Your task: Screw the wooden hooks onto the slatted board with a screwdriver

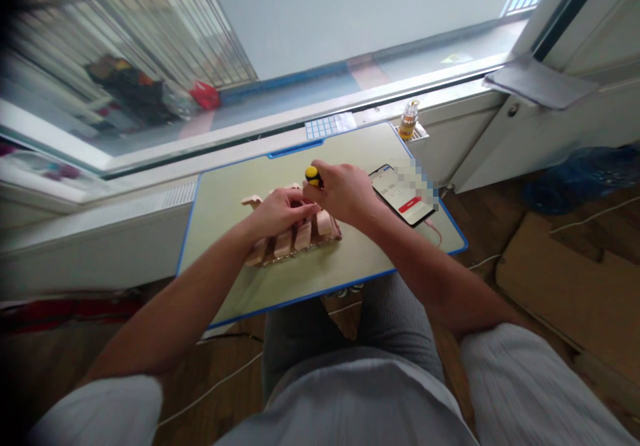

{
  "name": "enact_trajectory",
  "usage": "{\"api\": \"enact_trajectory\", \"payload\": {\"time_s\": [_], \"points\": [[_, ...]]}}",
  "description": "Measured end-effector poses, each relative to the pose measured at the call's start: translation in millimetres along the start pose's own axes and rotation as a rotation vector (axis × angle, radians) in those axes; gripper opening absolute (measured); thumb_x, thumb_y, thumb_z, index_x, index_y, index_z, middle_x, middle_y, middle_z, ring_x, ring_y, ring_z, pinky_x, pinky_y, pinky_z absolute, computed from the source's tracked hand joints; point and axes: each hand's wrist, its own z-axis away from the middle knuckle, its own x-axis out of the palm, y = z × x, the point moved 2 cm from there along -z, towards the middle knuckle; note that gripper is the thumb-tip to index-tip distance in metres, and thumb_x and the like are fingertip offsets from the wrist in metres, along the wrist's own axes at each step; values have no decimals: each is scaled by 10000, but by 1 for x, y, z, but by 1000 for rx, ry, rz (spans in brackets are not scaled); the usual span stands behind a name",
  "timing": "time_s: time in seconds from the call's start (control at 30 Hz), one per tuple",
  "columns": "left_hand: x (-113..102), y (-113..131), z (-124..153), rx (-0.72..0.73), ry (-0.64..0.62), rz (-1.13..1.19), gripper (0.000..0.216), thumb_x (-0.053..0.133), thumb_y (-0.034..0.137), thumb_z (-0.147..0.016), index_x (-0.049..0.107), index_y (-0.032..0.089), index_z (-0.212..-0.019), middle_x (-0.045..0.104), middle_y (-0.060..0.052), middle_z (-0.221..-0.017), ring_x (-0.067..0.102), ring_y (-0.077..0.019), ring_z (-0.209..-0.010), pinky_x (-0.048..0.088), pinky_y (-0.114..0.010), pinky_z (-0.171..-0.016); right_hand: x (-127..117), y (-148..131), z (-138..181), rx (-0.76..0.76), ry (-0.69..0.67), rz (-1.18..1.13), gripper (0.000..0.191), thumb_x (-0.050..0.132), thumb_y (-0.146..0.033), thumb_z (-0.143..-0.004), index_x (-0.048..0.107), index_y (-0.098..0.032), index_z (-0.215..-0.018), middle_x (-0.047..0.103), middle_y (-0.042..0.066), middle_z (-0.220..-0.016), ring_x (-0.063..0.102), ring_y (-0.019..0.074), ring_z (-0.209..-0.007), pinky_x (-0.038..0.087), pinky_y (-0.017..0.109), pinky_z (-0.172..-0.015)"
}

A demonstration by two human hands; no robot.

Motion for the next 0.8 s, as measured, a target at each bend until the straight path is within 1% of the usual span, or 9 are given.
{"api": "enact_trajectory", "payload": {"time_s": [0.03,0.1,0.13,0.23,0.3,0.43,0.6,0.7,0.8], "points": [[-6,3,3,-11,-20,48,356,777,511,-934,893,179,-991,779,-30,-738,649,-152,-642,472,-259,-600,0,0,0,4,-7,7,283,579,-461,-1062,738,-237,-991,711,46,-762,521,188,-661,236,350,-664],[-21,10,8,-18,-68,111,354,801,476,-916,897,193,-1107,848,-53,-896,704,-159,-683,535,-264,-623,-1,-1,-1,23,-24,13,276,590,-467,-1055,735,-241,-987,727,48,-780,538,191,-668,240,349,-663],[-31,15,10,7,7,97,348,827,447,-896,901,197,-1126,858,-57,-919,702,-152,-686,534,-259,-622,-2,-2,-2,35,-26,13,278,599,-476,-1051,731,-244,-976,729,47,-781,543,192,-669,241,348,-661],[-59,35,13,143,345,57,316,832,435,-900,904,177,-1069,824,-62,-832,682,-152,-690,508,-255,-597,-3,-5,-2,52,-16,6,297,608,-504,-1049,723,-249,-951,724,41,-773,549,191,-672,253,346,-655],[-65,50,10,243,428,24,333,888,450,-857,904,186,-1059,821,-58,-864,689,-147,-754,526,-254,-657,-1,-5,-1,44,0,-1,296,605,-502,-1049,726,-248,-957,716,34,-761,549,190,-667,262,342,-653],[-56,69,-2,304,348,-11,308,920,429,-812,889,197,-1011,791,-34,-849,669,-136,-748,509,-265,-682,8,-2,-1,15,39,-33,303,622,-517,-1031,752,-246,-993,705,26,-741,551,186,-650,261,338,-646],[-53,71,-11,305,296,-93,236,844,405,-862,861,189,-957,754,-20,-760,631,-137,-684,454,-295,-657,17,5,-2,9,83,-133,309,706,-550,-995,718,-250,-924,684,-5,-718,528,160,-630,291,322,-639],[-60,70,-16,317,256,-148,222,801,383,-899,872,192,-987,789,-34,-803,657,-142,-703,466,-313,-687,23,12,1,30,81,-351,374,808,-590,-931,658,-251,-884,648,-39,-706,512,140,-632,345,300,-623],[-63,69,-20,333,208,-157,226,774,352,-919,888,189,-1026,810,-52,-848,692,-159,-747,494,-327,-720,31,19,6,8,-17,-643,359,774,-577,-975,675,-237,-920,626,-47,-732,516,132,-634,383,291,-605]]}}
